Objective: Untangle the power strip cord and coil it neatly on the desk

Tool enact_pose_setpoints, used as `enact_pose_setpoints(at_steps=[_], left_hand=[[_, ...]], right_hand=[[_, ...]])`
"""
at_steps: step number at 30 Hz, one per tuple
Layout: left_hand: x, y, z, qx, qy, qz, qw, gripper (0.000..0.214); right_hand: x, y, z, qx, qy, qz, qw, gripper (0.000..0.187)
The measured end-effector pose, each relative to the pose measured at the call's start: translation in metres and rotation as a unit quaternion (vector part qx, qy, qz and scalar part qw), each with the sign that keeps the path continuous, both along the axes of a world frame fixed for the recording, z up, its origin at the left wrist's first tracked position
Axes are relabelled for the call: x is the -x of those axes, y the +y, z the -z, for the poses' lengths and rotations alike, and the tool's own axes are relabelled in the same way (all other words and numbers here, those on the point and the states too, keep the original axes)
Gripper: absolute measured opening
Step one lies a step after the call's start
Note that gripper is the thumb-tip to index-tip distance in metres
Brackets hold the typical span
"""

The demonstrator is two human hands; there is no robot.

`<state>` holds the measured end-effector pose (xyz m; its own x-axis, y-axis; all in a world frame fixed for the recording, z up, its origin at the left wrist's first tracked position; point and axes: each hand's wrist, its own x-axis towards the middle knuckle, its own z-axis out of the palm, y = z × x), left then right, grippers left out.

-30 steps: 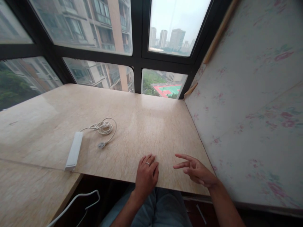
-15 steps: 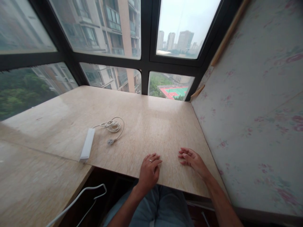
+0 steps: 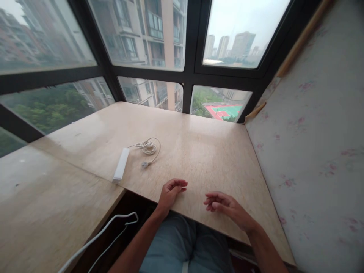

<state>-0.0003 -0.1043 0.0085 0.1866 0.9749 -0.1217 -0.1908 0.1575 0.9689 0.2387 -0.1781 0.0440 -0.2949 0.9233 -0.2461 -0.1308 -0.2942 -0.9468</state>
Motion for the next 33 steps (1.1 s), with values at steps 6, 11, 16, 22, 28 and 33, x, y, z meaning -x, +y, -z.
enact_pose_setpoints(at_steps=[6,11,16,22,28,33], left_hand=[[0.047,0.025,-0.013,-0.044,0.091,-0.134,0.986,0.021],[0.1,0.058,-0.024,-0.081,0.195,-0.382,0.9,0.02],[0.134,0.083,-0.039,-0.153,0.437,-0.444,0.767,0.03],[0.171,0.131,-0.05,0.031,0.638,-0.261,0.724,0.06],[0.188,0.163,-0.049,0.091,0.606,-0.183,0.769,0.045],[0.175,0.154,-0.059,0.039,0.548,-0.156,0.821,0.032]], right_hand=[[-0.016,0.034,0.018,0.066,0.023,0.142,0.987,0.044],[-0.025,0.035,0.024,0.109,0.037,0.19,0.975,0.049],[-0.029,0.036,0.032,0.138,0.012,0.226,0.964,0.052],[-0.031,0.039,0.034,0.138,-0.002,0.231,0.963,0.051],[-0.037,0.038,0.042,0.139,0.021,0.217,0.966,0.049],[-0.034,0.036,0.039,0.121,0.032,0.214,0.969,0.047]])
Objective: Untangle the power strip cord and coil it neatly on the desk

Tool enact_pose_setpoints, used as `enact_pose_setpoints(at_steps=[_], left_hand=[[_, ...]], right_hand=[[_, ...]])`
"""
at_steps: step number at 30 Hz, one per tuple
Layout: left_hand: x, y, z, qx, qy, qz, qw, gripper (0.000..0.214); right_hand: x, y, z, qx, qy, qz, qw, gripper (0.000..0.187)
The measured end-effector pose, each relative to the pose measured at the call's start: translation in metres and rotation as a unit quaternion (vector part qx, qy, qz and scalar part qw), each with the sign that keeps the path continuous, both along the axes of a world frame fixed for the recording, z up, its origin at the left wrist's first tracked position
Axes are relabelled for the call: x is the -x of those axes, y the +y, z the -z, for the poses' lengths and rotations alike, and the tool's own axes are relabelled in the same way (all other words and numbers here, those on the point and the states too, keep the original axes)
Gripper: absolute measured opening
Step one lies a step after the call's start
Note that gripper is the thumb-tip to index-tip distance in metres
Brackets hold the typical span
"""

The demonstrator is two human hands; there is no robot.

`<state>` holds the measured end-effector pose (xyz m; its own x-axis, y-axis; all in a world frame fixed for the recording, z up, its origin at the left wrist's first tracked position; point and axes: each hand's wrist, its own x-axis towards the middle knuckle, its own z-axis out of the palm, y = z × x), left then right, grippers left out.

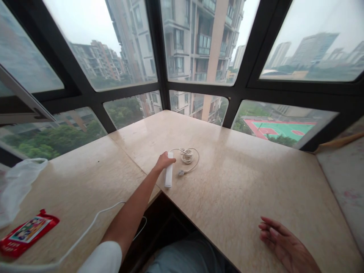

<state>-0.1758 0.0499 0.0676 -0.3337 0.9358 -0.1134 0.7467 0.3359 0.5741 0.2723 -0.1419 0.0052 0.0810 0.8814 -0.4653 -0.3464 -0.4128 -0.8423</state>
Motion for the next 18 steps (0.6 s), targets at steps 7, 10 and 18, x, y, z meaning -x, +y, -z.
enact_pose_setpoints(at_steps=[7,10,18], left_hand=[[-0.086,-0.028,-0.053,-0.109,-0.215,0.152,0.958,0.039],[-0.131,-0.042,-0.077,-0.121,-0.273,0.221,0.928,0.043],[-0.2,-0.069,-0.144,-0.138,-0.328,0.364,0.861,0.05]], right_hand=[[0.009,-0.002,-0.009,-0.035,0.013,-0.018,0.999,0.045],[0.009,-0.004,-0.008,-0.057,0.024,-0.026,0.998,0.043],[0.013,-0.001,-0.004,-0.117,0.076,-0.042,0.989,0.036]])
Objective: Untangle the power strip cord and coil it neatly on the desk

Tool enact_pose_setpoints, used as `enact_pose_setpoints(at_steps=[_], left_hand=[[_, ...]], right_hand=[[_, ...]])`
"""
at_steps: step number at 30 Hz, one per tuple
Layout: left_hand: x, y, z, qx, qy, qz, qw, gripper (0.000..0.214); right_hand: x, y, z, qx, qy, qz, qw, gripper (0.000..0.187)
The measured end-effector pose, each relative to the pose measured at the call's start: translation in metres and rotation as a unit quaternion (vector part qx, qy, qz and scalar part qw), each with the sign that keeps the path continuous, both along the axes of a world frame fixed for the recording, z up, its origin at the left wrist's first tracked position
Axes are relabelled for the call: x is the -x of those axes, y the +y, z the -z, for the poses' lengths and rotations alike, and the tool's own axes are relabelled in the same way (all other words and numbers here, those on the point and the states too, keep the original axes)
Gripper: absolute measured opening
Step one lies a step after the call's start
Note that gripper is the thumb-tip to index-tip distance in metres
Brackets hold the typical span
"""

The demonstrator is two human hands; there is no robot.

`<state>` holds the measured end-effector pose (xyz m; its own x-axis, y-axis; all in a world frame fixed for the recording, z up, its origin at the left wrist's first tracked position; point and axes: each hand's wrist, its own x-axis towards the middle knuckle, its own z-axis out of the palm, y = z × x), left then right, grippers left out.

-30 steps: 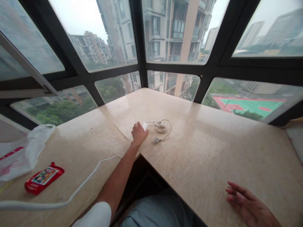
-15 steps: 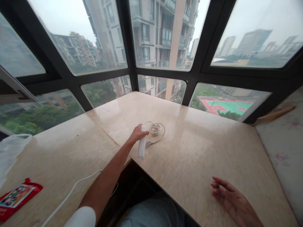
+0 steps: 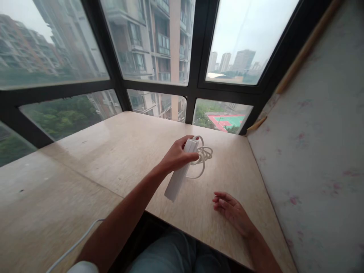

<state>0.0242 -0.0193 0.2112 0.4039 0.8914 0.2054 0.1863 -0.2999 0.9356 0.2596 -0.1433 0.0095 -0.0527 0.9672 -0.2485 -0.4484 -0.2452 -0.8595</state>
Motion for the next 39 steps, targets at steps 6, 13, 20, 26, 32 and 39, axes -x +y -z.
enact_pose_setpoints(at_steps=[6,13,20,26,32,39], left_hand=[[-0.013,-0.016,-0.017,-0.018,-0.012,0.04,0.999,0.057],[-0.012,-0.023,0.019,-0.09,0.073,0.065,0.991,0.057],[0.012,-0.021,0.054,-0.193,0.195,0.088,0.958,0.062],[0.031,-0.004,0.091,-0.29,0.298,0.053,0.908,0.063],[0.05,0.017,0.128,-0.319,0.381,0.015,0.868,0.06],[0.072,0.029,0.158,-0.291,0.428,0.002,0.856,0.058]], right_hand=[[0.002,0.0,-0.001,-0.045,0.025,-0.01,0.999,0.053],[-0.002,0.004,-0.004,-0.101,0.101,0.015,0.99,0.064],[-0.015,0.01,-0.009,-0.115,0.199,0.118,0.966,0.045],[-0.03,0.012,-0.001,-0.09,0.239,0.219,0.942,0.023],[-0.033,0.012,0.003,-0.083,0.267,0.236,0.931,0.017],[-0.026,0.011,-0.003,-0.081,0.233,0.203,0.948,0.023]])
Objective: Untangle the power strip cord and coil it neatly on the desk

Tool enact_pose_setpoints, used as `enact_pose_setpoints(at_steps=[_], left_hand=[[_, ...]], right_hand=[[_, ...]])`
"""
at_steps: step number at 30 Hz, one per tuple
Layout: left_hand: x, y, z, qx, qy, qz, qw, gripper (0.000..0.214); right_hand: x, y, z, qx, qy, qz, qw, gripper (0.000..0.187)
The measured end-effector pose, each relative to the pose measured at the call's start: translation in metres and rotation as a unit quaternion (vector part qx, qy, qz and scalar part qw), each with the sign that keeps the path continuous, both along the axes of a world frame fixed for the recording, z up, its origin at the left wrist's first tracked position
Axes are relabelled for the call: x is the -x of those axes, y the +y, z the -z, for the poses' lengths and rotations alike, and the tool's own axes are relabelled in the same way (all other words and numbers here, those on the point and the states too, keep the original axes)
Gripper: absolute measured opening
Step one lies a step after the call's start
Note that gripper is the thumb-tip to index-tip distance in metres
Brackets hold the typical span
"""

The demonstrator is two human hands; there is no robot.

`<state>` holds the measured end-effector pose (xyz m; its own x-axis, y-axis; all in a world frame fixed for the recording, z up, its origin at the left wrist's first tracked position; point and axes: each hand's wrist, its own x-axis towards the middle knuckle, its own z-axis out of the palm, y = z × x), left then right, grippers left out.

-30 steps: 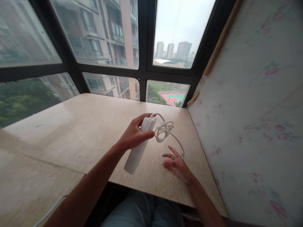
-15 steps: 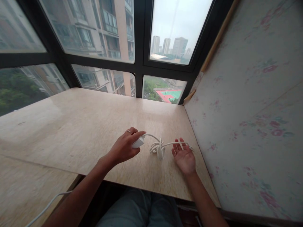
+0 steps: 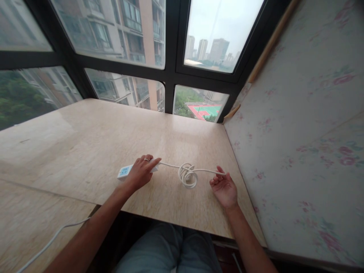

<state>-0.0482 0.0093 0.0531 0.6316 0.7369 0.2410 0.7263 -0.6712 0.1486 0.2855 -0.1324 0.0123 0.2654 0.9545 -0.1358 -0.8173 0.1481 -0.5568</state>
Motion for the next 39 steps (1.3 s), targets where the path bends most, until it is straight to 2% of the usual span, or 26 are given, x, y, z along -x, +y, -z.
enact_pose_setpoints(at_steps=[6,10,19,25,31,39], left_hand=[[0.014,0.006,0.002,0.039,0.027,-0.004,0.999,0.06],[0.022,0.009,0.003,0.064,0.047,-0.025,0.997,0.06],[0.04,0.012,0.008,0.069,0.082,-0.056,0.993,0.057],[0.05,0.018,0.011,0.068,0.086,-0.059,0.992,0.056],[0.061,0.024,0.006,0.073,0.111,-0.084,0.988,0.056],[0.062,0.031,0.004,0.082,0.143,-0.164,0.973,0.06]], right_hand=[[0.0,-0.001,0.0,0.019,-0.051,-0.037,0.998,0.031],[0.0,0.0,0.0,0.031,-0.094,-0.035,0.994,0.036],[0.006,0.002,0.001,0.039,-0.088,-0.051,0.994,0.034],[0.008,0.003,0.007,0.05,-0.105,-0.03,0.993,0.031],[0.008,0.004,0.008,0.053,-0.112,-0.009,0.992,0.027],[0.007,0.003,0.009,0.032,-0.133,0.018,0.991,0.024]])
